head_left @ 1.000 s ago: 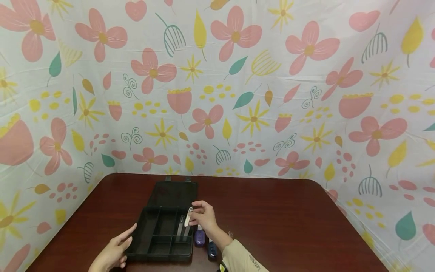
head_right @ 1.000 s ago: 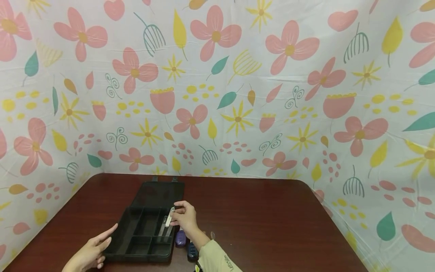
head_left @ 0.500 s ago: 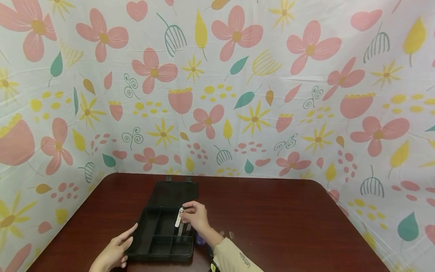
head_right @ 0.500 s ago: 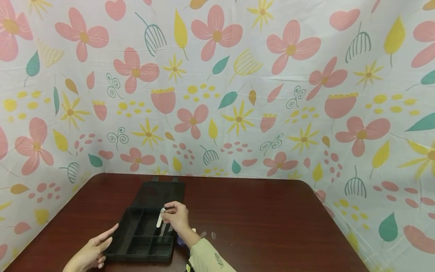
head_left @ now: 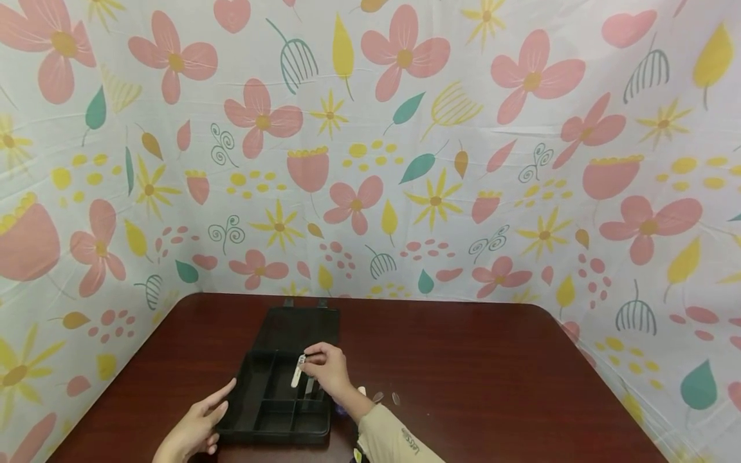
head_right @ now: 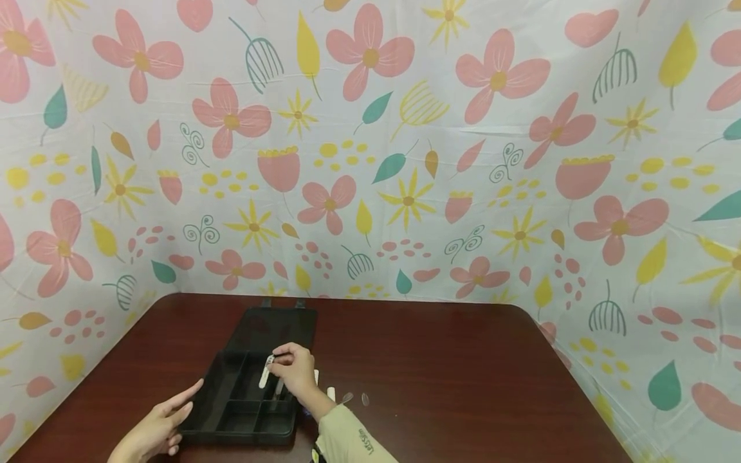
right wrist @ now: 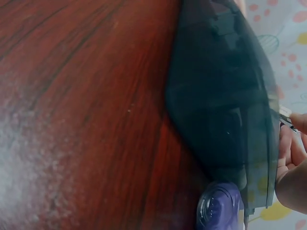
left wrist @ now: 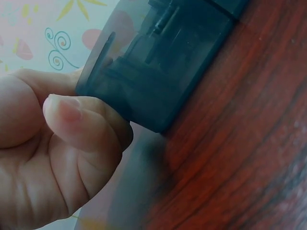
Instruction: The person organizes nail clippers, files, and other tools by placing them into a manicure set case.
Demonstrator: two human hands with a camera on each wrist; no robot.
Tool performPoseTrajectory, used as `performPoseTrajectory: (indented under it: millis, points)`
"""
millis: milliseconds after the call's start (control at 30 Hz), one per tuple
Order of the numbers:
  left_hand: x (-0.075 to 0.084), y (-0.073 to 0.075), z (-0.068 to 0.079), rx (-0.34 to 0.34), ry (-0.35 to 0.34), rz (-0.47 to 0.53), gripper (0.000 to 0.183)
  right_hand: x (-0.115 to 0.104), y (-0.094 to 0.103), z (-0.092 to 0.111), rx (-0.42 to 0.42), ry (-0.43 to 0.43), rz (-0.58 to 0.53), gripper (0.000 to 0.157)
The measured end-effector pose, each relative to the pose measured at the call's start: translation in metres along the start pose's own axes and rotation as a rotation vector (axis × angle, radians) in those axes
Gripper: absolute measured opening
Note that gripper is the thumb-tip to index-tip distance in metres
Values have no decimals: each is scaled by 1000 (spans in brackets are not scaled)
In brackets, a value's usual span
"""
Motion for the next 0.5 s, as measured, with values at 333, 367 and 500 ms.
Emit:
performPoseTrajectory:
  millis: [333,367,500]
  points:
    - [1,-1,1,6,-3,-2,51,32,-12,-6,-165,135,255,14]
    - [1,-1,1,4,-5,-3,51,34,-13,-6,-176,142,278,14]
    - [1,-1,1,-3,-12,-5,51,35,-13,-5,-196,170,326,15]
Point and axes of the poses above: each hand's wrist, its own z-axis away from the middle knuckle, its own y-axis out of the back of the hand, x = y × z, the point moved 2 cm from there along -z, towards the middle knuckle, and after that the axes turned 4 degrees about -y, right-handed, at the moved point
